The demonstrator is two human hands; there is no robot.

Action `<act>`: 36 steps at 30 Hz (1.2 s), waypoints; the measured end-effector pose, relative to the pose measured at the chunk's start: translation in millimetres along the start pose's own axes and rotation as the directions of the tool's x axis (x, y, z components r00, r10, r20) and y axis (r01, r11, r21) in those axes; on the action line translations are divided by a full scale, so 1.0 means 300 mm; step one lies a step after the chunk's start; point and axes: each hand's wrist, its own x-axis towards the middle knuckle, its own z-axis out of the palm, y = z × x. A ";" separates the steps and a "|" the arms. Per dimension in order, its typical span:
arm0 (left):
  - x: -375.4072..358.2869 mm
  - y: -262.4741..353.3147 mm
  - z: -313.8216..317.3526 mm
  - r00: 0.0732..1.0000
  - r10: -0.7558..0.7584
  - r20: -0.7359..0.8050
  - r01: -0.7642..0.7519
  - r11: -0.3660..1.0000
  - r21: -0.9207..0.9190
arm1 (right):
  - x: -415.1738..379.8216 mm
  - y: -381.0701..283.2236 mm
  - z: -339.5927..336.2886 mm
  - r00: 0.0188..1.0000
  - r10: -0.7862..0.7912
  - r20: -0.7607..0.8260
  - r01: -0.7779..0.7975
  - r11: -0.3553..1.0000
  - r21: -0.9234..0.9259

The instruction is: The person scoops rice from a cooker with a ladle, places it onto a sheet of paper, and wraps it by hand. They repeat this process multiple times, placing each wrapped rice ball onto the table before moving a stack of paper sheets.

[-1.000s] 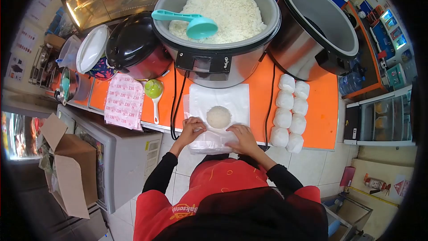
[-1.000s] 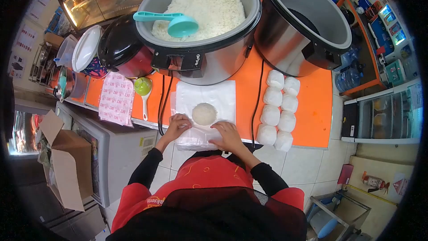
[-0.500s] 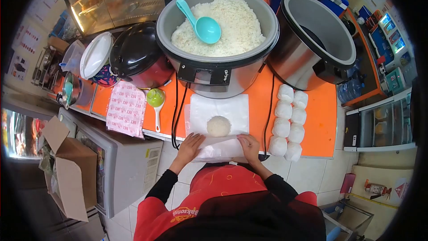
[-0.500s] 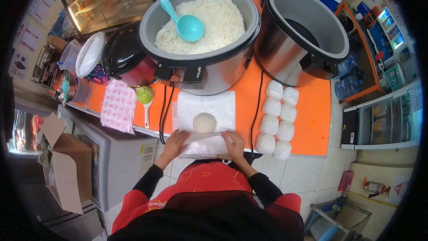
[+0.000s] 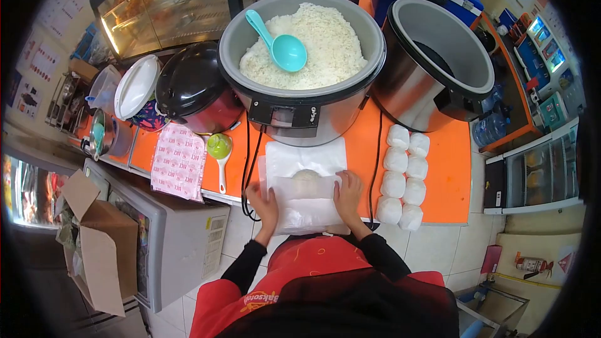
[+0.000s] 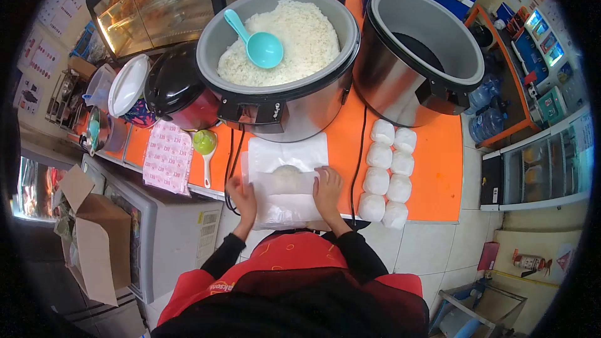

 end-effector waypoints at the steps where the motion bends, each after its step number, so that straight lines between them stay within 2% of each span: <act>1: -0.033 0.042 -0.012 0.976 -0.178 -0.122 0.154 0.971 -0.184 | -0.032 0.016 -0.001 0.996 -0.086 -0.029 0.087 0.996 0.025; 2: -0.040 0.082 -0.027 0.792 -0.606 0.080 0.590 0.724 -0.357 | -0.054 0.029 0.002 0.983 -0.172 -0.057 0.174 0.984 0.047; 3: -0.041 0.134 -0.048 0.421 -0.844 0.333 0.873 0.277 -0.401 | -0.041 0.008 -0.011 0.981 -0.195 0.021 0.192 0.975 0.111; 4: -0.042 0.157 -0.060 -0.027 -0.824 0.567 0.921 -0.242 -0.307 | -0.014 -0.037 -0.031 0.970 -0.224 0.098 0.204 0.963 0.177; 5: -0.047 0.089 -0.024 0.076 -0.774 0.628 0.920 -0.188 -0.344 | 0.009 -0.069 -0.036 0.951 -0.257 0.171 0.212 0.946 0.244; 7: -0.058 -0.093 0.082 0.277 -0.636 0.720 0.900 -0.090 -0.426 | 0.024 -0.060 0.044 0.964 -0.125 0.234 0.079 0.977 0.196; 8: -0.036 -0.013 0.115 0.395 -0.762 0.513 0.815 0.033 -0.579 | 0.024 -0.049 0.075 0.963 -0.057 0.263 0.012 0.986 0.168; 11: -0.022 -0.063 0.118 0.607 -0.736 0.299 0.742 0.391 -0.544 | 0.012 -0.035 0.094 0.959 -0.065 0.275 0.038 0.994 0.104; 12: -0.030 -0.063 0.094 0.644 -0.693 0.322 0.729 0.429 -0.533 | 0.008 -0.032 0.089 0.958 -0.068 0.279 0.037 0.993 0.115; 15: -0.035 -0.156 0.045 0.767 -0.520 0.376 0.636 0.693 -0.340 | 0.003 -0.028 0.060 0.952 -0.066 0.297 0.024 0.989 0.145; 16: 0.002 -0.155 0.037 0.790 -0.480 0.381 0.576 0.794 -0.195 | 0.013 -0.026 0.046 0.950 -0.063 0.305 0.017 0.988 0.152; 17: 0.061 -0.153 0.037 0.839 -0.353 0.414 0.406 0.913 -0.045 | 0.025 -0.021 0.036 0.948 -0.061 0.312 0.011 0.987 0.160; 18: 0.128 -0.149 0.040 0.856 -0.227 0.464 0.204 0.974 0.100 | 0.052 -0.013 0.037 0.946 -0.105 0.308 0.063 0.988 0.142; 19: 0.180 -0.143 0.049 0.842 -0.109 0.529 -0.017 0.973 0.229 | 0.098 -0.005 0.043 0.941 -0.147 0.306 0.114 0.986 0.123; 20: 0.222 -0.131 0.068 0.787 -0.149 0.598 0.151 0.987 0.047 | 0.145 -0.003 0.050 0.934 -0.189 0.304 0.164 0.981 0.105; 21: 0.262 -0.129 0.093 0.724 -0.162 0.671 0.324 0.938 -0.123 | 0.193 -0.012 0.056 0.884 -0.181 0.431 0.194 0.981 0.014; 22: 0.285 -0.144 0.114 0.656 -0.147 0.740 0.490 0.829 -0.269 | 0.245 -0.026 0.063 0.821 -0.157 0.548 0.235 0.969 -0.075; 23: 0.297 -0.162 0.121 0.618 -0.188 0.763 0.547 0.800 -0.245 | 0.284 -0.037 0.064 0.749 -0.116 0.652 0.285 0.945 -0.159; 24: 0.308 -0.194 0.130 0.576 -0.225 0.786 0.601 0.768 -0.220 | 0.301 -0.016 0.108 0.765 -0.231 0.601 0.400 0.902 -0.162; 25: 0.314 -0.187 0.127 0.530 -0.259 0.807 0.651 0.734 -0.192 | 0.330 -0.020 0.117 0.733 -0.268 0.626 0.450 0.880 -0.149; 27: 0.292 -0.194 0.116 0.596 -0.235 0.767 0.604 0.762 -0.236 | 0.375 -0.034 0.140 0.659 -0.331 0.676 0.538 0.835 -0.116; 28: 0.277 -0.205 0.113 0.634 -0.212 0.743 0.578 0.769 -0.273 | 0.389 -0.041 0.152 0.698 -0.466 0.544 0.594 0.801 -0.077; 29: 0.269 -0.218 0.112 0.671 -0.190 0.716 0.550 0.775 -0.310 | 0.403 -0.041 0.158 0.666 -0.438 0.604 0.617 0.778 -0.117; 30: 0.255 -0.191 0.104 0.818 -0.164 0.551 0.346 0.906 -0.244 | 0.423 -0.067 0.134 0.631 -0.405 0.662 0.642 0.751 -0.152; 31: 0.229 -0.119 0.088 0.924 -0.086 0.372 0.140 0.982 -0.123 | 0.433 -0.094 0.104 0.594 -0.369 0.715 0.668 0.721 -0.183; 32: 0.207 -0.048 0.072 0.980 0.038 0.198 -0.047 0.998 0.042 | 0.432 -0.115 0.059 0.581 -0.508 0.636 0.727 0.675 -0.125; 33: 0.200 0.009 0.059 0.945 0.253 0.206 -0.275 0.958 0.083 | 0.431 -0.128 0.004 0.552 -0.633 0.543 0.783 0.617 -0.076; 34: 0.199 0.066 0.050 0.863 0.453 0.224 -0.486 0.866 0.119 | 0.428 -0.124 -0.028 0.508 -0.742 0.437 0.835 0.549 -0.037; 35: 0.197 0.117 0.045 0.737 0.627 0.251 -0.669 0.728 0.150 | 0.420 -0.107 -0.032 0.528 -0.713 0.461 0.798 0.603 0.019; 36: 0.199 0.171 0.048 0.628 0.691 0.358 -0.765 0.633 0.121 | 0.410 -0.086 -0.030 0.544 -0.683 0.488 0.754 0.653 0.075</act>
